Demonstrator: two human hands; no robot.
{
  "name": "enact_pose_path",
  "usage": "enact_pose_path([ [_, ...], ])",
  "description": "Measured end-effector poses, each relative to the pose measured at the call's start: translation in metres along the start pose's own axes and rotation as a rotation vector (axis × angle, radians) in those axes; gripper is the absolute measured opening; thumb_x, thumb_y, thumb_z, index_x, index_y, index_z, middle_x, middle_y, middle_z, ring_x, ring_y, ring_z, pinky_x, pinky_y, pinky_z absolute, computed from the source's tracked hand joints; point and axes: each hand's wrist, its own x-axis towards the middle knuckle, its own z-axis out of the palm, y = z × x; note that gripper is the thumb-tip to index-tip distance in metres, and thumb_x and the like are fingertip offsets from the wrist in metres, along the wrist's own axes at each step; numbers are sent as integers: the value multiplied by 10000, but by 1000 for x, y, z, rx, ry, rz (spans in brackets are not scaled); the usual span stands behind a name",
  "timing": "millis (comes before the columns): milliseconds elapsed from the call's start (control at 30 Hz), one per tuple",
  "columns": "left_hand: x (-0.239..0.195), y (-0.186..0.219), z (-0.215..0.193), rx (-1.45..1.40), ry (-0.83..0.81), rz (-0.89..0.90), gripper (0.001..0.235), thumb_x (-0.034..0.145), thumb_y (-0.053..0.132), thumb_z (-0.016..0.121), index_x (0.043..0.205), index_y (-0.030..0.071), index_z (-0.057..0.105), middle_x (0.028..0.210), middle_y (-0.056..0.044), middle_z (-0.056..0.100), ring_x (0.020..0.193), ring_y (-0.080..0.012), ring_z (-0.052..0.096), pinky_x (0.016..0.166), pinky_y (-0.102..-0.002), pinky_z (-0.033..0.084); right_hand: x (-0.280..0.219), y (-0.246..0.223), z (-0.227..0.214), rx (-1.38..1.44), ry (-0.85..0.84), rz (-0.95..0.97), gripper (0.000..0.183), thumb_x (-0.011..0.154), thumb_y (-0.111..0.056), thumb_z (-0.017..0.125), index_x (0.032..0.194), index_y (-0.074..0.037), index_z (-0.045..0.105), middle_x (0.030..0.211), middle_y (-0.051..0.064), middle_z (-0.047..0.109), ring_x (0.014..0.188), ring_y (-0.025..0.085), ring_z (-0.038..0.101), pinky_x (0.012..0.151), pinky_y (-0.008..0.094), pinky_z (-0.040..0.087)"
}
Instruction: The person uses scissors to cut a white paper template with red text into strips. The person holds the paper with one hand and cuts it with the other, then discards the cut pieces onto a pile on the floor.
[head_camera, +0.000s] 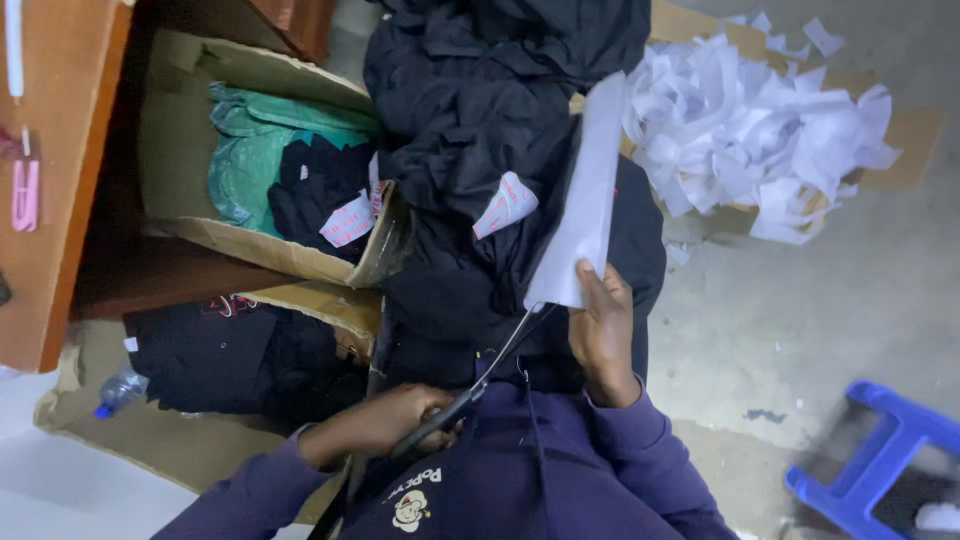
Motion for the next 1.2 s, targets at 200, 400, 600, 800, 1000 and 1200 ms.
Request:
enact_pose_path([
  [200,4,9,-12,323,-124,46,200,908,231,679,746,121,639,680,-12,697,606,-94,630,560,-357,484,1,3,-4,-30,89,1,320,1004,-173,661,1244,35,690,1118,142,773,948,184,732,861,268,586],
  [400,26,44,5,326,184,212,292,989,257,633,765,120,505,694,-34,571,596,-225,522,643,-449,405,-8,22,-5,-62,-55,-106,316,1010,-215,689,1200,37,696,1112,134,770,938,180,720,871,296,566],
  [600,60,41,10,100,348,-87,320,849,387,814,782,104,681,608,-82,699,655,-265,744,577,-359,533,-29,8,21,-244,-22,-221,146,1051,-141,656,935,-55,684,800,65,755,775,133,749,749,291,617],
  [800,65,67,2,17,400,-33,291,887,319,784,742,92,674,580,-99,683,599,-244,691,577,-343,514,-40,5,8,-520,-141,-196,282,1056,-204,668,828,-40,693,695,49,709,728,96,653,691,319,588],
  [1000,81,74,-4,-35,438,37,270,870,311,773,717,97,710,589,-111,706,602,-274,721,564,-367,531,-47,-4,8,-654,-193,-195,337,1063,-213,647,770,-52,684,637,35,653,682,101,557,656,303,525],
  [1200,82,94,-20,-189,334,126,366,948,361,728,699,93,725,558,-80,703,570,-196,716,572,-306,552,-47,15,-19,-686,-218,-159,377,1044,-232,653,718,-43,677,606,69,631,638,137,567,621,331,512],
])
